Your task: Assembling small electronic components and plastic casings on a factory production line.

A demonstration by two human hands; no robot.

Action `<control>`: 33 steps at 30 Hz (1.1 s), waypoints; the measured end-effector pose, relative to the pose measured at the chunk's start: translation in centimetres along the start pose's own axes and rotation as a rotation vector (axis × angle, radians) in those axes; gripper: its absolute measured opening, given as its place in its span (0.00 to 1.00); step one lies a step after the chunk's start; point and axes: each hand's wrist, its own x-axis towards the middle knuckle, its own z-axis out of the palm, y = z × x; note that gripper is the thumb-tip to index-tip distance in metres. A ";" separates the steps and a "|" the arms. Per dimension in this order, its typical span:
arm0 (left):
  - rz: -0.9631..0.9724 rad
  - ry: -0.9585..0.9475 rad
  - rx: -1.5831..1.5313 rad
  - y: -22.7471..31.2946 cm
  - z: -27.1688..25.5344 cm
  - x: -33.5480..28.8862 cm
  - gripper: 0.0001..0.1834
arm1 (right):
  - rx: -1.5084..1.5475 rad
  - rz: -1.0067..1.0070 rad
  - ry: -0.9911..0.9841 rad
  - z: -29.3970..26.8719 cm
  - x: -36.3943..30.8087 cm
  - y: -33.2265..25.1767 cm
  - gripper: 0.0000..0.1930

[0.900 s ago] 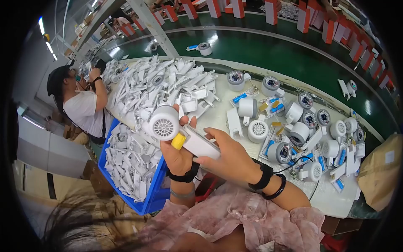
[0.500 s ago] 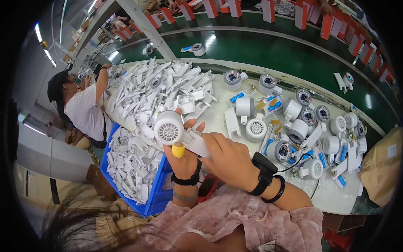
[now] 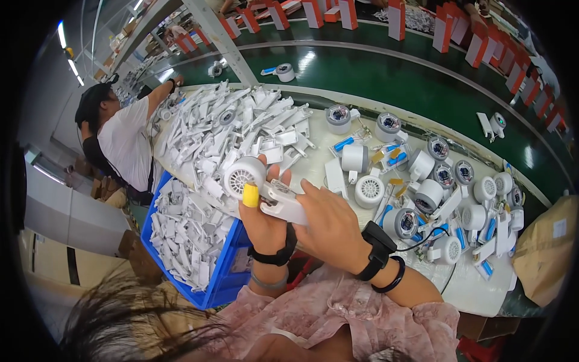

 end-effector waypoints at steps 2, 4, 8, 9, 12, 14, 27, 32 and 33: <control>-0.039 0.027 -0.164 0.1 -0.8 0.4 0.24 | 0.223 0.192 -0.101 -0.7 0.3 -0.4 0.31; -0.033 0.043 -0.106 0.5 -0.4 0.2 0.25 | 0.437 0.340 -0.153 -1.4 0.9 -0.9 0.30; -0.021 0.038 -0.004 0.3 -0.1 -0.2 0.27 | 0.735 0.421 -0.245 -1.2 1.3 -0.6 0.29; -0.041 0.063 0.002 0.3 0.0 -0.2 0.27 | 0.736 0.419 -0.248 -1.2 1.4 -0.6 0.29; 0.041 -0.020 0.005 -0.1 -0.4 -0.4 0.28 | 0.455 0.159 -0.286 -1.4 1.7 -0.6 0.31; -0.008 0.042 0.001 0.7 -0.5 -0.3 0.27 | 0.301 0.030 -0.377 -1.4 1.7 -1.0 0.29; 0.101 -0.001 -0.060 0.5 -0.2 -0.1 0.29 | 0.267 0.224 -0.192 -2.3 1.4 -0.8 0.33; 0.138 -0.091 -0.067 0.3 -0.7 0.0 0.31 | 0.138 0.178 -0.252 -1.6 0.9 -0.4 0.32; 0.147 -0.113 -0.061 0.3 -0.7 0.0 0.31 | 0.139 0.183 -0.259 -1.5 0.9 -0.4 0.32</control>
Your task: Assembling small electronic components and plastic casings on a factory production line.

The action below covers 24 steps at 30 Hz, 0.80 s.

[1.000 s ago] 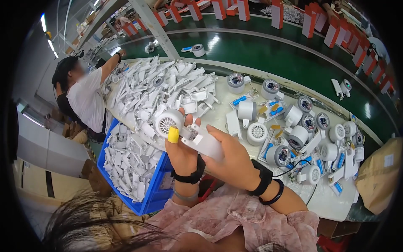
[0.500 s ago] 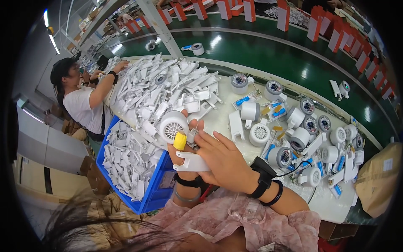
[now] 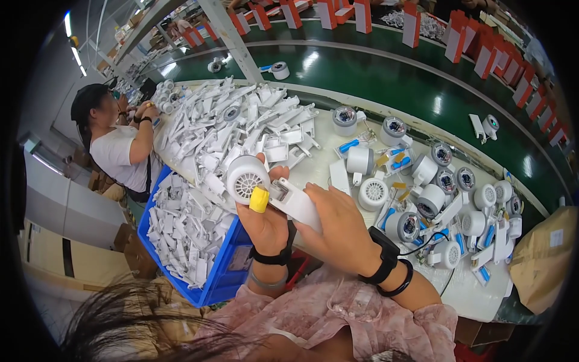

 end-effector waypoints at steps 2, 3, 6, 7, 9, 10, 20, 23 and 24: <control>-0.004 0.023 0.027 0.0 0.1 -0.1 0.32 | 0.002 0.006 -0.008 0.4 0.0 0.1 0.32; -0.009 0.044 0.051 -0.1 0.2 -0.1 0.32 | -0.006 -0.021 0.004 0.6 0.0 0.2 0.30; -0.020 0.082 0.096 -0.2 0.6 -0.1 0.33 | -0.020 -0.032 0.013 0.9 -0.2 0.3 0.30; -0.020 0.082 0.098 -0.2 0.6 -0.1 0.33 | -0.025 -0.018 0.009 1.0 -0.2 0.3 0.32; -0.003 0.061 0.076 -0.2 0.6 -0.2 0.32 | -0.028 -0.012 0.011 1.1 -0.3 0.3 0.31; -0.004 0.061 0.077 -0.3 0.6 -0.2 0.32 | -0.032 -0.006 0.014 1.2 -0.3 0.3 0.31; 0.005 0.024 0.039 0.1 0.3 -0.2 0.33 | 0.102 0.162 -0.040 -0.2 0.1 -0.8 0.29; 0.002 0.014 0.042 0.0 0.2 -0.2 0.34 | 0.224 0.201 -0.094 -0.8 0.3 -0.7 0.29; -0.005 0.009 0.027 0.0 0.2 -0.2 0.34 | 0.240 0.193 -0.109 -1.0 0.4 -0.7 0.28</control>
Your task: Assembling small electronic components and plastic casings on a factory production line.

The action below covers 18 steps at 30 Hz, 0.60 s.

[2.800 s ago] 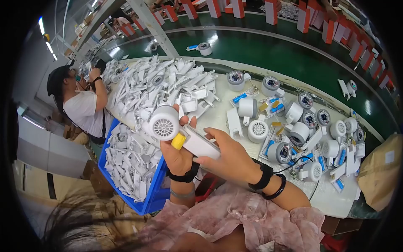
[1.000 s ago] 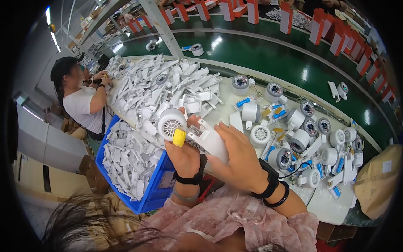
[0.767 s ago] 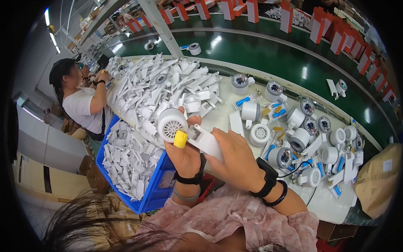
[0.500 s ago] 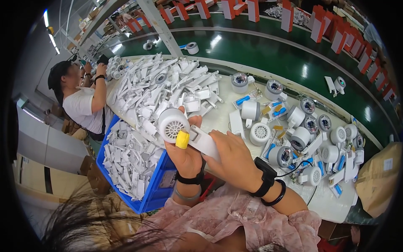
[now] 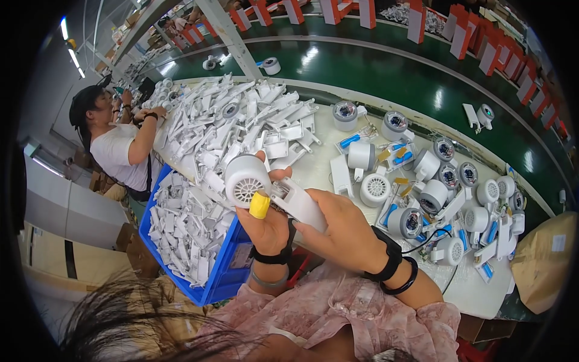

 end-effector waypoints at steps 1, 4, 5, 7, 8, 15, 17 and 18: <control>-0.001 0.000 0.000 0.0 0.0 0.0 0.34 | 0.014 -0.007 -0.017 -0.1 0.0 0.0 0.28; -0.010 -0.012 -0.009 0.0 0.1 0.0 0.34 | 0.011 -0.035 -0.026 -0.3 0.1 0.1 0.28; -0.023 -0.007 -0.025 0.0 0.1 0.0 0.34 | 0.011 -0.034 -0.025 -0.3 0.0 0.2 0.28; -0.032 0.000 -0.036 0.1 0.0 -0.1 0.34 | 0.007 -0.045 -0.029 -0.1 0.0 0.2 0.28; -0.026 0.002 -0.035 0.2 0.0 -0.1 0.34 | 0.010 -0.046 -0.030 0.0 0.0 0.2 0.28; -0.003 -0.010 0.030 -0.3 0.0 -0.2 0.34 | -0.147 -0.131 0.047 1.0 -0.3 0.9 0.29; -0.002 0.002 0.021 -0.3 0.2 -0.3 0.33 | -0.163 -0.124 0.048 1.5 -0.3 0.6 0.29; -0.003 0.015 0.008 -0.4 0.3 -0.3 0.33 | -0.229 -0.152 0.105 1.9 -0.4 0.5 0.30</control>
